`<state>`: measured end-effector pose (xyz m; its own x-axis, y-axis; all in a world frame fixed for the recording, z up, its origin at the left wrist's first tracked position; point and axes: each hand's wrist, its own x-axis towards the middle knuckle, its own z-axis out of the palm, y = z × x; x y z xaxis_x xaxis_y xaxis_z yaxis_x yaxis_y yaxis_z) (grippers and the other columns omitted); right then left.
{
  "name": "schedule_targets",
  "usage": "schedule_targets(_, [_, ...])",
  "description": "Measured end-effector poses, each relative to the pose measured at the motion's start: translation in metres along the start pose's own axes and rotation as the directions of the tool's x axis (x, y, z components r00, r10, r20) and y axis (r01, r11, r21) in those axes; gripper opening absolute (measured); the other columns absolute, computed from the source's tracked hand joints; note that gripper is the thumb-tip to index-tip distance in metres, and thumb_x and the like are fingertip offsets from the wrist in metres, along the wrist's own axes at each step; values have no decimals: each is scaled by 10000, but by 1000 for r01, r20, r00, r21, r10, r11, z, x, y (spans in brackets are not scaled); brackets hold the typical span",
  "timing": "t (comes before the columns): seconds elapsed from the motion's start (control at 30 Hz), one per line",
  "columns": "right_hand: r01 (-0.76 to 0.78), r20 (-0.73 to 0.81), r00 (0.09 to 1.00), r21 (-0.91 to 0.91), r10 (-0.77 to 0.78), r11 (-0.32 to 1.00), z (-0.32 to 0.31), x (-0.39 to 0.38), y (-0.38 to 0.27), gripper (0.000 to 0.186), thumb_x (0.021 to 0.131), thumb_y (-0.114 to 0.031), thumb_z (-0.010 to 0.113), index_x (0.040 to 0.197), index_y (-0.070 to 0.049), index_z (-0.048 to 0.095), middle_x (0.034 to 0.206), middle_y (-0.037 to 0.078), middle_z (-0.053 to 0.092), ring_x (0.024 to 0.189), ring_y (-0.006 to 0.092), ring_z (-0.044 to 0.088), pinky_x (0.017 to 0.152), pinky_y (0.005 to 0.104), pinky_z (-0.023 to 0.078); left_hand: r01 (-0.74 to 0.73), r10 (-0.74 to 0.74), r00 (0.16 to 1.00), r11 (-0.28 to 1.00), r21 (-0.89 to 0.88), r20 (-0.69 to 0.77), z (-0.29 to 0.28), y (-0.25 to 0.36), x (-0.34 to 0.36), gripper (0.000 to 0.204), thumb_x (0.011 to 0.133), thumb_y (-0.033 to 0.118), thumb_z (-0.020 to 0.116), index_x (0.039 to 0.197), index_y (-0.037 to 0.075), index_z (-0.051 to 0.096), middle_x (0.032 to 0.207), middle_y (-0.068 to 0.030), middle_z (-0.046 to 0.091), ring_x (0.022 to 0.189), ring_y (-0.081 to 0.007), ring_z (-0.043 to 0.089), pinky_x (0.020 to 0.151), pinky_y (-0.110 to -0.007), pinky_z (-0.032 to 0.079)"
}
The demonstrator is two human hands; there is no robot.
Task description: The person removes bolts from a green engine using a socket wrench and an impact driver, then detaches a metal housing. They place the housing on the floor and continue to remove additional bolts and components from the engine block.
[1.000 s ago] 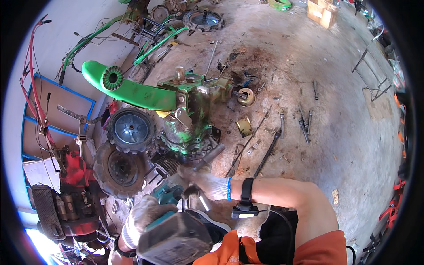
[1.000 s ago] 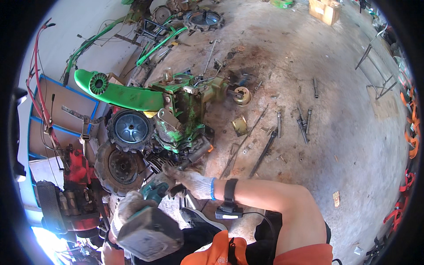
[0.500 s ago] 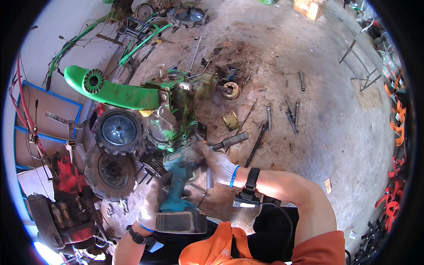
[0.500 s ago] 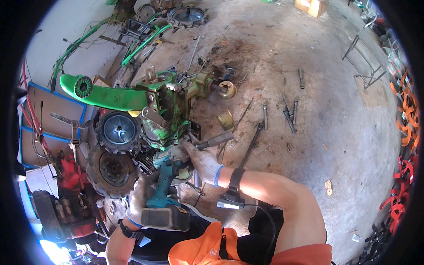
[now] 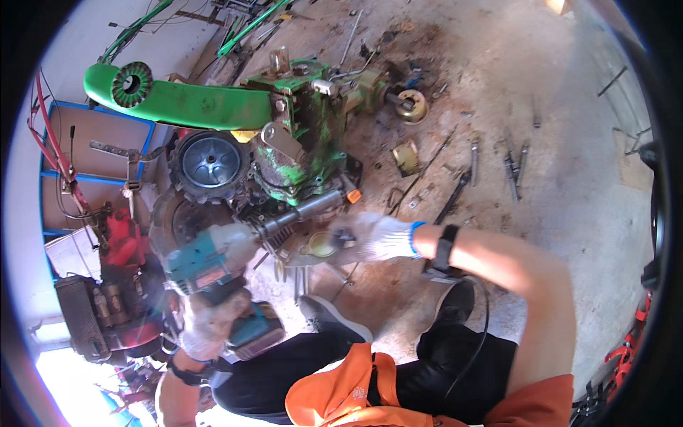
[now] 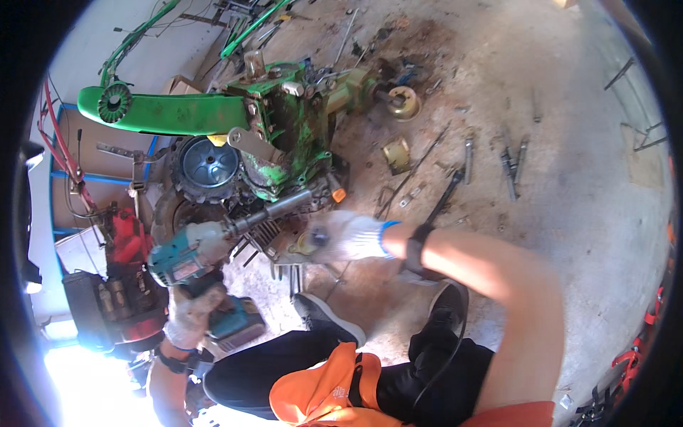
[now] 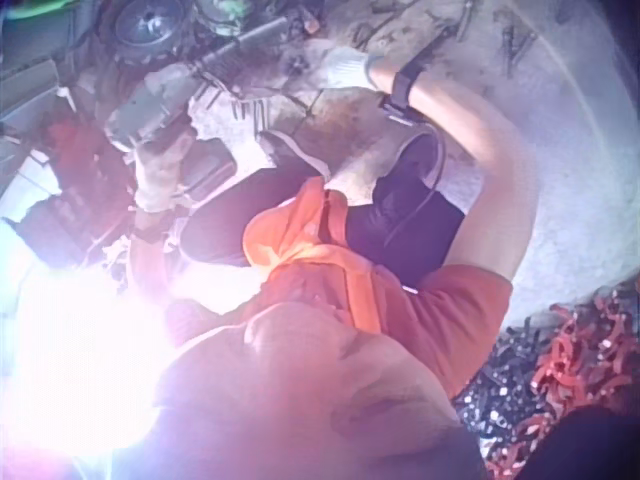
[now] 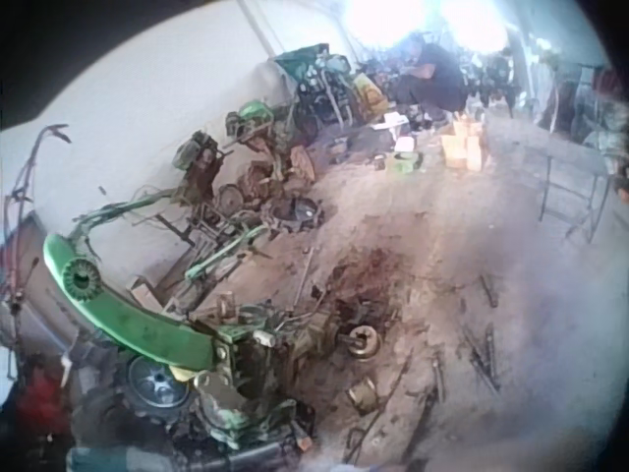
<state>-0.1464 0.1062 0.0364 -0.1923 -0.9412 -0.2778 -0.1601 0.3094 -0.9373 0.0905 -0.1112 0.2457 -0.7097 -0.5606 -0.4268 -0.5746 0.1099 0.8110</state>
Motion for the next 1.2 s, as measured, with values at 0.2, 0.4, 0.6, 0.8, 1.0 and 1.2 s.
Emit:
schedule_targets(0.2, [13,184,979,-464,82,886,-57,-28,29,291,924,-311,739,1036,-54,817,1042,245,786,967,432,761,878,531,597,-162,183,978,386,908,97,-20,92,12,388,871,276,892,1204,123,765,986,-88,815,952,-252,803,839,-401,654])
schedule_targets(0.4, [70,113,993,-254,-42,965,-79,-35,1,226,923,-253,726,1011,-58,798,1014,237,780,979,430,760,869,538,590,-127,-70,990,-102,987,120,34,114,64,491,805,357,941,1219,145,785,1022,-168,816,932,-384,796,849,-480,634])
schedule_targets(0.6, [104,35,994,-45,-102,994,-36,-11,50,314,935,-338,750,1110,-79,784,1076,222,785,1043,418,758,916,497,589,-134,-263,957,-35,990,121,66,104,107,512,817,370,914,1255,156,757,1031,-192,804,949,-426,778,842,-528,624])
schedule_targets(0.8, [91,59,993,162,-101,983,5,6,85,476,920,-446,801,1203,-64,780,1146,237,784,1119,413,750,976,476,586,-254,-239,946,-123,959,219,74,94,134,486,821,353,912,1228,133,764,1037,-197,804,950,-449,769,832,-533,621])
schedule_targets(1.0, [-30,123,992,260,-3,965,14,14,92,503,912,-431,791,1251,-60,767,1225,258,766,1170,420,734,1014,467,572,-204,-347,929,-187,961,130,101,105,158,510,827,354,905,1227,76,752,1048,-227,796,979,-472,755,870,-540,615])
schedule_targets(1.2, [-65,129,991,249,34,966,28,29,104,541,913,-410,778,1328,-65,749,1269,276,751,1209,430,722,1032,468,567,-501,-351,846,-264,824,402,116,106,168,396,896,330,785,1173,56,714,1007,-233,783,976,-459,749,885,-531,612])
